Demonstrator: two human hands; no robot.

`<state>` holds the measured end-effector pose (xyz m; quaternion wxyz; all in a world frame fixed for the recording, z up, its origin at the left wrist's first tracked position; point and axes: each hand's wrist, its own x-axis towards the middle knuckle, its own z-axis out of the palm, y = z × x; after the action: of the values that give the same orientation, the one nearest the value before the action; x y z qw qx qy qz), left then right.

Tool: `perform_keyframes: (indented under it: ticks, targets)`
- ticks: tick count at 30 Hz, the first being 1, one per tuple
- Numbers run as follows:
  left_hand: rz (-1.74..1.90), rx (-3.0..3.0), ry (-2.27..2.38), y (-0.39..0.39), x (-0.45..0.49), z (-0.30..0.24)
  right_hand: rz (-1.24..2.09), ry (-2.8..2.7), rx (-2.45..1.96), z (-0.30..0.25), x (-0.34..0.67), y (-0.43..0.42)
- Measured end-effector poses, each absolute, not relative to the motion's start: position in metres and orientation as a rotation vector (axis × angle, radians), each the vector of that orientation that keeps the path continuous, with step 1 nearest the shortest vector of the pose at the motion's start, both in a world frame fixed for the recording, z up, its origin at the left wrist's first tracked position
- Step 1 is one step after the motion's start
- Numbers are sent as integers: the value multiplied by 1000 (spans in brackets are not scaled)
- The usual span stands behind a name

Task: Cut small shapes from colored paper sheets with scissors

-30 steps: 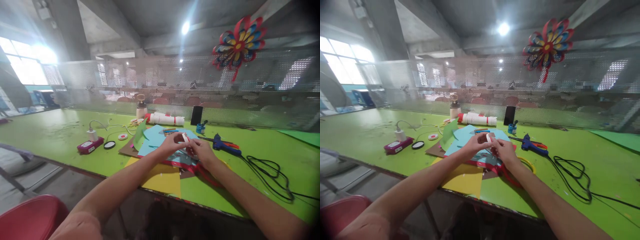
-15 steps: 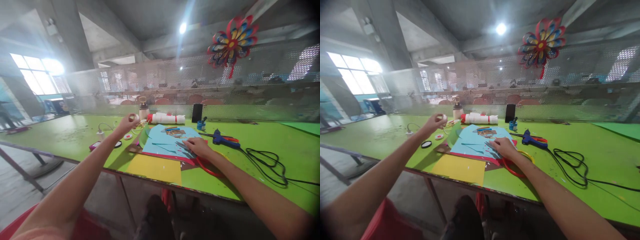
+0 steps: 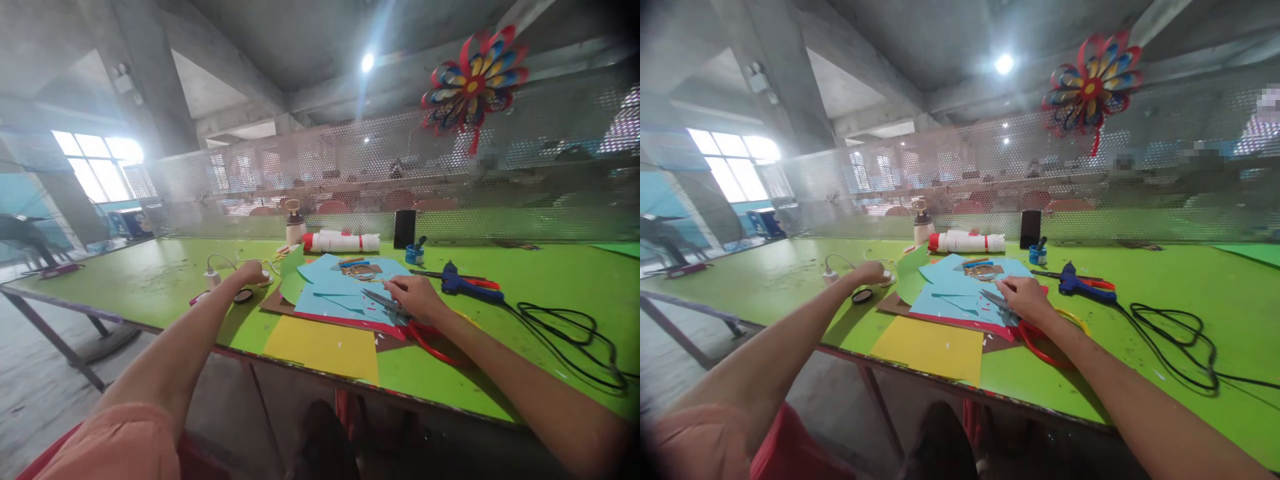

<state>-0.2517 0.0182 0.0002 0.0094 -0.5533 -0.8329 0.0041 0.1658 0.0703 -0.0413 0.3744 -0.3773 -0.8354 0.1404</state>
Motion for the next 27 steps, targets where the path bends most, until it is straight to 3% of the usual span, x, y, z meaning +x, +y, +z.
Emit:
perform_keyframes:
  ticks: [14, 27]
  targets:
    - [36, -1640, -2551, -15, -227, -25, 356, -2208, -987, -40, 162, 64]
    - [-47, -1554, -2605, -14, -226, -16, 313, -2253, -983, -35, 162, 60]
